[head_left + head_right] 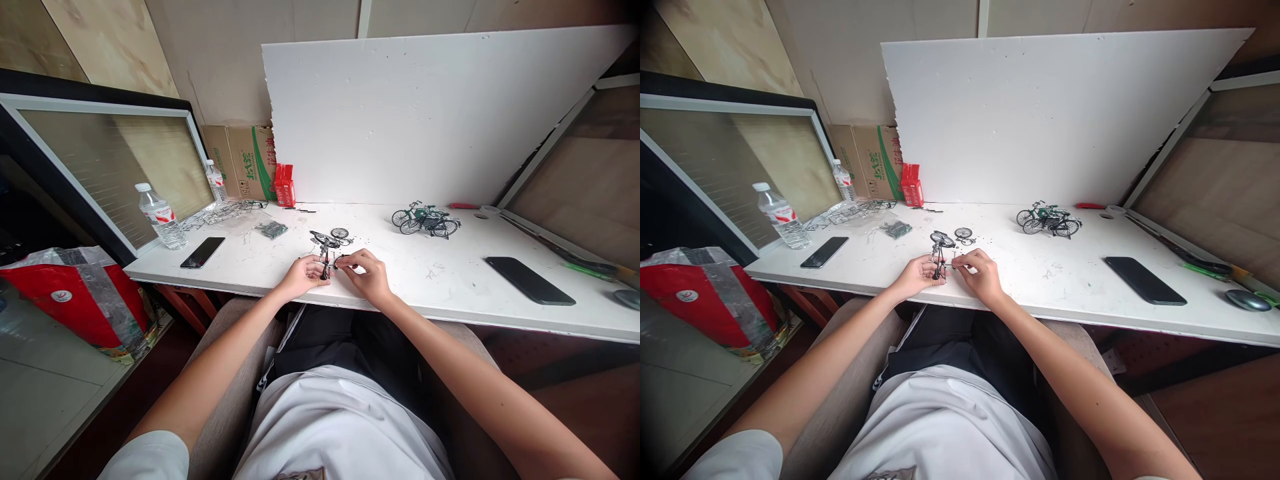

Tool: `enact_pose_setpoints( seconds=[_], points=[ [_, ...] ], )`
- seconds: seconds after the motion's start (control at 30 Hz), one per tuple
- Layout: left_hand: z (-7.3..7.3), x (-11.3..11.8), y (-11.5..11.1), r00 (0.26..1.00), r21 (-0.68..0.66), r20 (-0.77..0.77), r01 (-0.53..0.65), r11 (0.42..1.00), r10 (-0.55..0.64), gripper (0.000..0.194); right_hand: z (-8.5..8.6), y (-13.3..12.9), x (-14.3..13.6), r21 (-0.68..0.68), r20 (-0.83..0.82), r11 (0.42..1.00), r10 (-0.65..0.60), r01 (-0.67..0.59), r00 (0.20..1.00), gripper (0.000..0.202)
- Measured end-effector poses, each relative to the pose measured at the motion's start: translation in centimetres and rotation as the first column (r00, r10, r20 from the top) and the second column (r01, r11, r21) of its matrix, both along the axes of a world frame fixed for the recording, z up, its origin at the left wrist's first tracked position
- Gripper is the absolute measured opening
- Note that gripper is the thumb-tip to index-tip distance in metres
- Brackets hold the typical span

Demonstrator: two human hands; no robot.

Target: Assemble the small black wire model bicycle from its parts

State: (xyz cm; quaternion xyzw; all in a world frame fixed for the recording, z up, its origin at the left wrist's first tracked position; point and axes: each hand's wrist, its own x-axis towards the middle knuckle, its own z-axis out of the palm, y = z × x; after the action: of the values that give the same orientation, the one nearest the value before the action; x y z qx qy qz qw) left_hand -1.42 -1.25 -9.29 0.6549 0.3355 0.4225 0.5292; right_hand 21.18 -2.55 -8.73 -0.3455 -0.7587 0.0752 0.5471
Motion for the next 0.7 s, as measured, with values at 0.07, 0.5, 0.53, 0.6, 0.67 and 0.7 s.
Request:
enact_pose_setpoints(
  seconds=[0.07, 0.5, 0.53, 0.6, 0.67, 0.7],
  points=[
    [-0.05, 0.00, 0.02, 1.000, 0.004, -0.002, -0.003, 1.000, 0.003, 0.069, 0.01, -0.01, 0.01, 0.009, -0.001, 1.000, -0.003, 0.003, 1.000, 0.011],
    [0.19, 0.00, -0.31, 1.000, -0.026, 0.012, 0.026, 0.999, -0.026, 0.080, -0.05, 0.13, 0.05, 0.023, 0.008, 1.000, -0.001, 0.001, 1.000, 0.014],
    [0.19, 0.02, -0.32, 1.000, -0.024, 0.011, 0.024, 0.999, -0.024, 0.081, -0.07, 0.16, 0.05, 0.025, 0.008, 1.000, -0.001, 0.001, 1.000, 0.014],
    [0.20, 0.08, -0.36, 1.000, -0.017, 0.011, 0.022, 1.000, -0.022, 0.082, -0.10, 0.20, 0.05, 0.023, 0.014, 1.000, -0.003, 0.003, 1.000, 0.014],
    [0.22, 0.13, -0.39, 1.000, -0.008, 0.010, 0.025, 1.000, -0.025, 0.081, -0.13, 0.23, 0.05, 0.019, 0.020, 1.000, -0.005, 0.004, 1.000, 0.014],
    [0.25, 0.15, -0.40, 1.000, -0.002, 0.009, 0.027, 1.000, -0.027, 0.080, -0.15, 0.25, 0.06, 0.017, 0.022, 1.000, -0.003, 0.003, 1.000, 0.015]
  ],
)
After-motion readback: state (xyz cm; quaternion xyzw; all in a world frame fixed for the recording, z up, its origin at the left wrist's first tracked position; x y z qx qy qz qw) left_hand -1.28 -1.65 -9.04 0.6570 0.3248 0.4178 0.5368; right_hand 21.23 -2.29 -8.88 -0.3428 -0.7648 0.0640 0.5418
